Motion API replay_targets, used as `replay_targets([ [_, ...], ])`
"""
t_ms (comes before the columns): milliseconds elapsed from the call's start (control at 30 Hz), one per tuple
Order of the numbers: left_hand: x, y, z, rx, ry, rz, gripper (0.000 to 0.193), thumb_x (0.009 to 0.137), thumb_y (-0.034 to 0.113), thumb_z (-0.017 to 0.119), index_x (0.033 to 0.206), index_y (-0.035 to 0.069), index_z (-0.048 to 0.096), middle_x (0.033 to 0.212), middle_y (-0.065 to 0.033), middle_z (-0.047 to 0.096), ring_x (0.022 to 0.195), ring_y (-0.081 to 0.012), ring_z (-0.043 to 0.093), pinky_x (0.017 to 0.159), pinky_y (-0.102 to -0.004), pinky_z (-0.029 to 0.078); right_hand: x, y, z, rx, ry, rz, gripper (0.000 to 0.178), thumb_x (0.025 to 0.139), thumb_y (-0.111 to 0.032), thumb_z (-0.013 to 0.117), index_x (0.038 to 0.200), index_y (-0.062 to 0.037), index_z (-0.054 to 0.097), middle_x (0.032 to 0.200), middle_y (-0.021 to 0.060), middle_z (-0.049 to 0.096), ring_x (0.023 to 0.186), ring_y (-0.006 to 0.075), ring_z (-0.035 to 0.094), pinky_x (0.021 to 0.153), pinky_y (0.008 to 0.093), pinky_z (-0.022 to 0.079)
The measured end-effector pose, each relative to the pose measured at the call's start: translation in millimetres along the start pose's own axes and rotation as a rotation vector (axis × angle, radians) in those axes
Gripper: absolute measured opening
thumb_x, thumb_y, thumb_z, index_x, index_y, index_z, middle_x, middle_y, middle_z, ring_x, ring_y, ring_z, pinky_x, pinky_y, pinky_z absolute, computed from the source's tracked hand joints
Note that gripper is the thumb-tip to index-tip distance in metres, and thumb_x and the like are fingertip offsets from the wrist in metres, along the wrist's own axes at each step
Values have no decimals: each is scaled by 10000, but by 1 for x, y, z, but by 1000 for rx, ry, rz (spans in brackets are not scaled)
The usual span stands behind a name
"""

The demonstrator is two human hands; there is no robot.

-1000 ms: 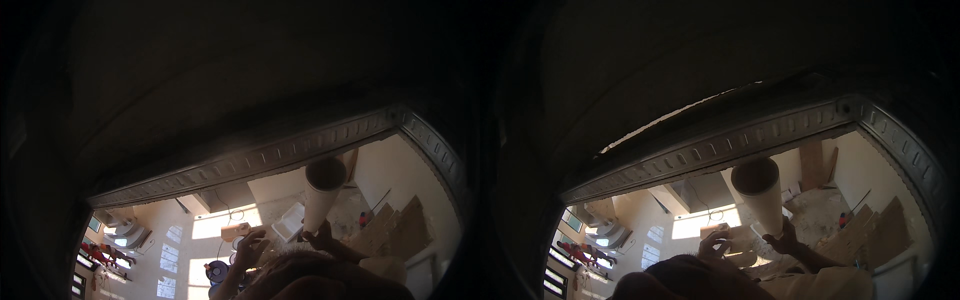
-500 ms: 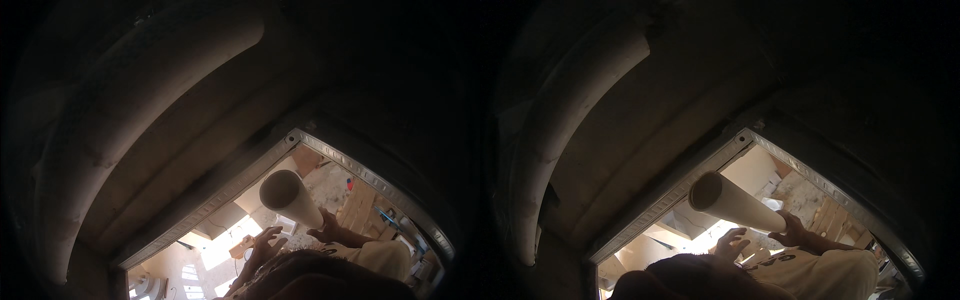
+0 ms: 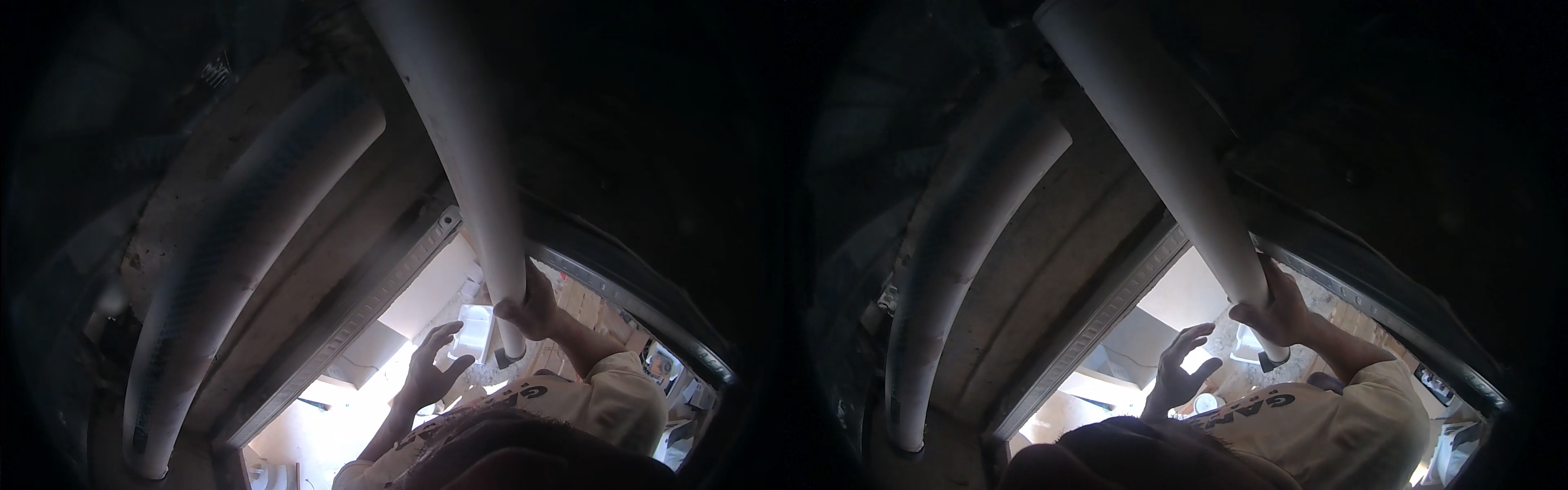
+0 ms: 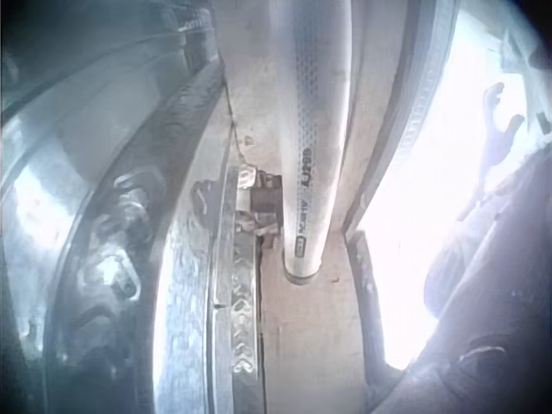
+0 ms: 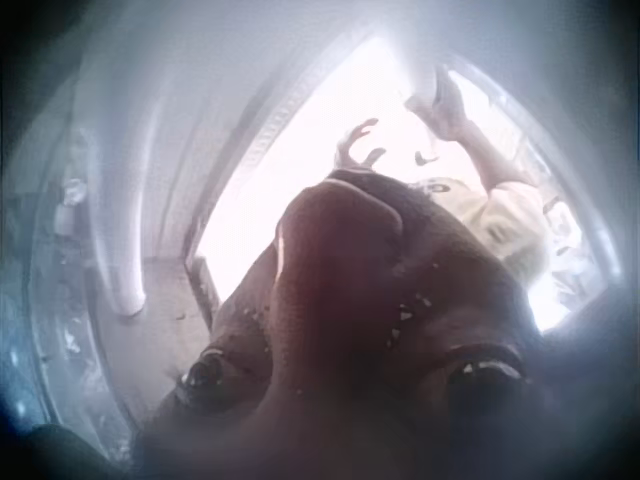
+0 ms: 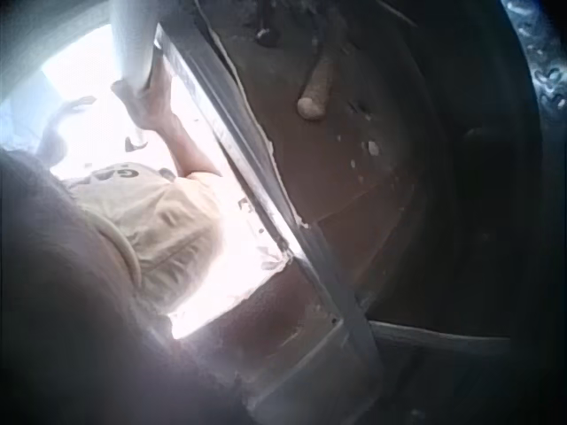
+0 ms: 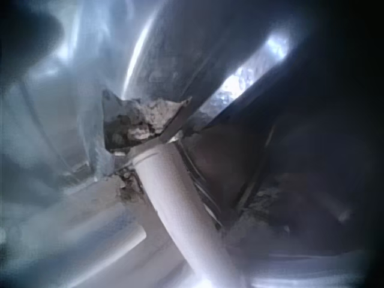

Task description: The person applies a substance to a pipe fitting and connects it to a pipe section before moving the assembly to an overhead installation point.

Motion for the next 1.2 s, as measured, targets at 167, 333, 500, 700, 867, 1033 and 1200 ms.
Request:
replay_targets([
  [167,28,40,-19,28,-2,98,633,758,93,806,1325,49,528,1325,-160,580,1212,-301,583,981,-393,502,21,-22,1,5,40,-25,632,803,-225,754,1288,34,442,1012,154,622,867,253,655,770,364,535],
  [333,47,68,-29,-17,-3,182,644,768,94,809,1335,21,513,1298,-190,590,1200,-315,587,970,-420,506,38,-41,5,53,37,-63,595,817,-198,732,1294,14,448,1080,163,587,931,262,629,815,369,523],
  [500,68,82,-33,-53,-33,174,622,783,131,815,1326,29,530,1278,-154,614,1170,-266,611,987,-422,495,50,-54,11,86,42,2,627,827,-191,710,1347,3,418,1122,159,579,996,250,613,853,373,510],
  [700,80,88,-25,-42,-96,141,606,792,114,803,1319,13,522,1168,-147,670,1087,-244,659,986,-408,505,50,-53,12,263,86,53,632,837,-213,688,1361,4,411,1126,153,580,1020,229,603,863,371,504],
  [867,89,91,-21,-162,-84,104,579,829,190,786,1309,5,520,1157,-148,670,1067,-253,665,980,-400,502,69,-60,4,266,101,59,554,842,-320,703,1232,19,504,1010,157,603,894,250,640,786,390,535],
  [1033,104,108,-29,-229,-95,170,442,857,159,741,1240,11,578,1090,-137,699,1012,-249,687,934,-408,523,90,-75,-3,104,123,38,484,891,-359,681,1153,22,538,960,134,632,866,220,650,771,371,543],
  [1200,118,133,-47,-179,-59,224,391,860,158,727,1210,26,613,1058,-118,712,961,-226,696,883,-384,528,109,-97,-12,97,141,69,602,927,-521,594,1159,33,550,949,169,633,836,248,666,731,372,546],
])
Point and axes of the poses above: each hand's wrist, its own x-axis towards the middle knuckle, its own z-axis out of the palm, y = z × x, the point moved 7 cm from there along x, towards the middle knuckle
